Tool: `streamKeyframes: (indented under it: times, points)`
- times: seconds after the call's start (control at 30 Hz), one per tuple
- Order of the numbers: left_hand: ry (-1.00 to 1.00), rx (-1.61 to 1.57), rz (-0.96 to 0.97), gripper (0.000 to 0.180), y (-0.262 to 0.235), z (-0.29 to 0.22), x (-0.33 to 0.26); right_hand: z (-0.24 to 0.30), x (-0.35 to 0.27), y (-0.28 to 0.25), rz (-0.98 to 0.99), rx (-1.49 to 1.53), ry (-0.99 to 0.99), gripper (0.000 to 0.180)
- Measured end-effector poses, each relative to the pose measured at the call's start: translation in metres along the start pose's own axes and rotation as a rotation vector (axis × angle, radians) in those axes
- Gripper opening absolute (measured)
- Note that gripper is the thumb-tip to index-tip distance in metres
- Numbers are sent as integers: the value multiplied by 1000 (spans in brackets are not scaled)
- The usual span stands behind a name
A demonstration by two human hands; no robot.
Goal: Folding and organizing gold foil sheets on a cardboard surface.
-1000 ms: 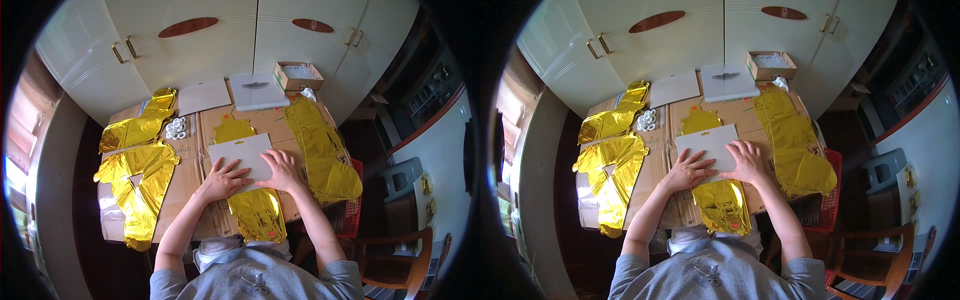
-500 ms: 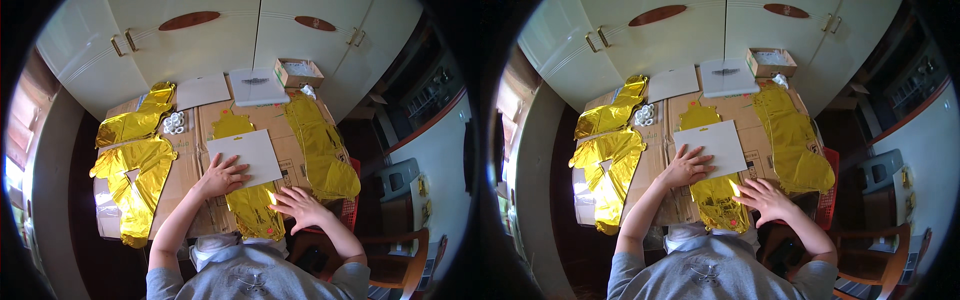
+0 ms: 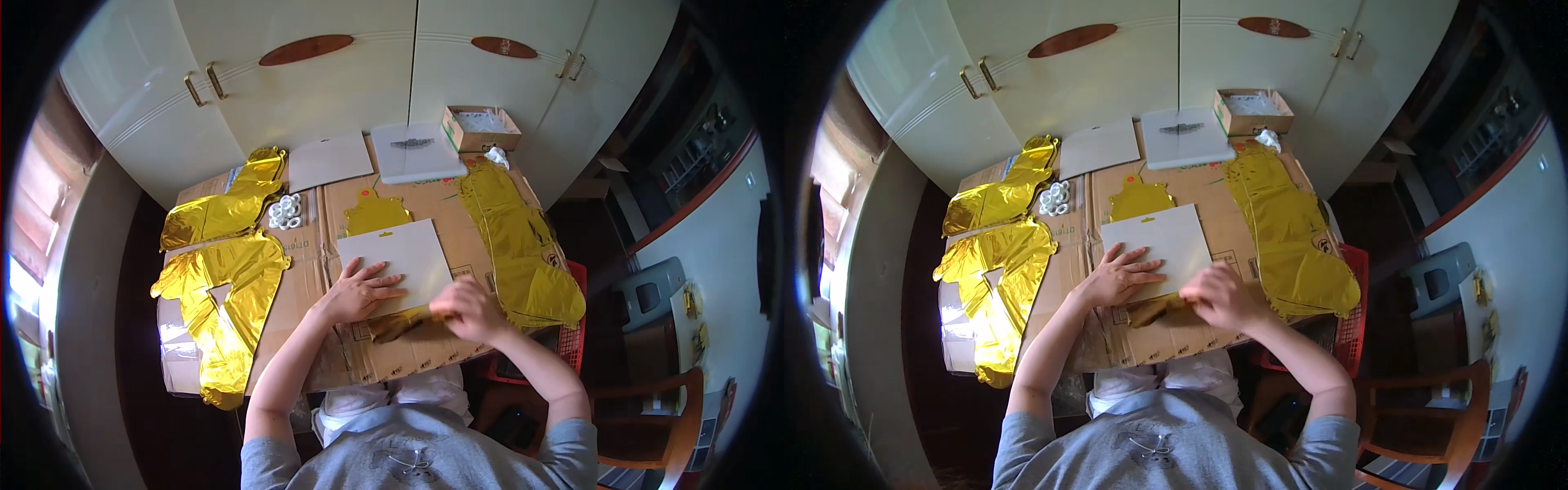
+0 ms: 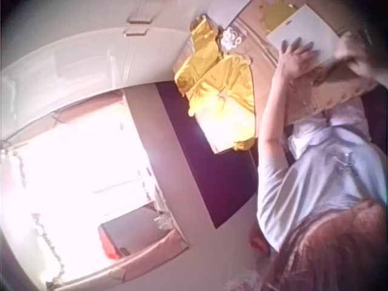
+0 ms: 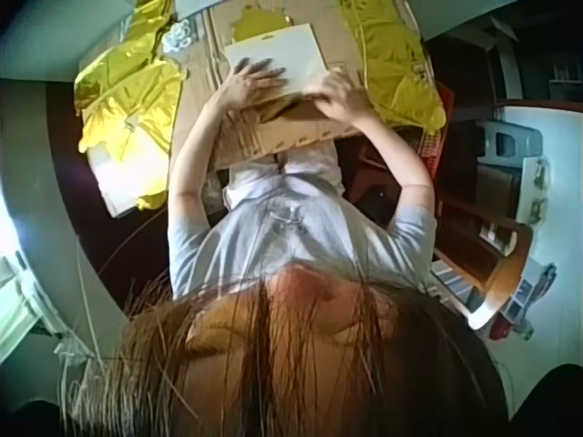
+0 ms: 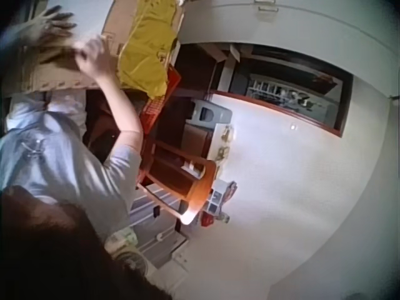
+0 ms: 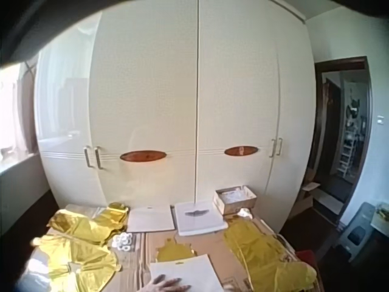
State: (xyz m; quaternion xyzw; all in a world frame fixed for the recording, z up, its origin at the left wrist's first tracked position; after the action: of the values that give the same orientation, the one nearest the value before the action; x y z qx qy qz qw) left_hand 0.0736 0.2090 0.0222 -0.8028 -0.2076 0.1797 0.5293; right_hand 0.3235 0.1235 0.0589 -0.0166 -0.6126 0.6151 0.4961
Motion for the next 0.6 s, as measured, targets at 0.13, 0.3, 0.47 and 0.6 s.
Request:
streamKeyframes:
  times: [0.13,0.3,0.47,0.6]
  points:
    - [-5,-112,-47,58,9,20,-2,-48,42,27,-19,233,340,19]
    - [39,-103,-139,50,28,35,1,-101,47,82,172,406,675,26]
    - [67,-104,-124,47,32,38,1,-96,45,92,69,96,455,23]
    - [84,-129,-173,47,33,40,-1,-91,43,98,-7,13,358,22]
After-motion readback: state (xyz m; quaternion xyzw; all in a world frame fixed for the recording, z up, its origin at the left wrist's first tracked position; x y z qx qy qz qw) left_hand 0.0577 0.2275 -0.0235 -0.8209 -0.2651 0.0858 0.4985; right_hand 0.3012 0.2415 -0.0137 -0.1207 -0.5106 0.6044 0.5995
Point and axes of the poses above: each hand's wrist, its own x-axis towards the middle knuckle, its own y-axis out of the palm, z = x × y, the point moved 2 cm from there along x, towards the middle knuckle, and after that the axes turned 8 degrees about -x, right-handed, at the moved point
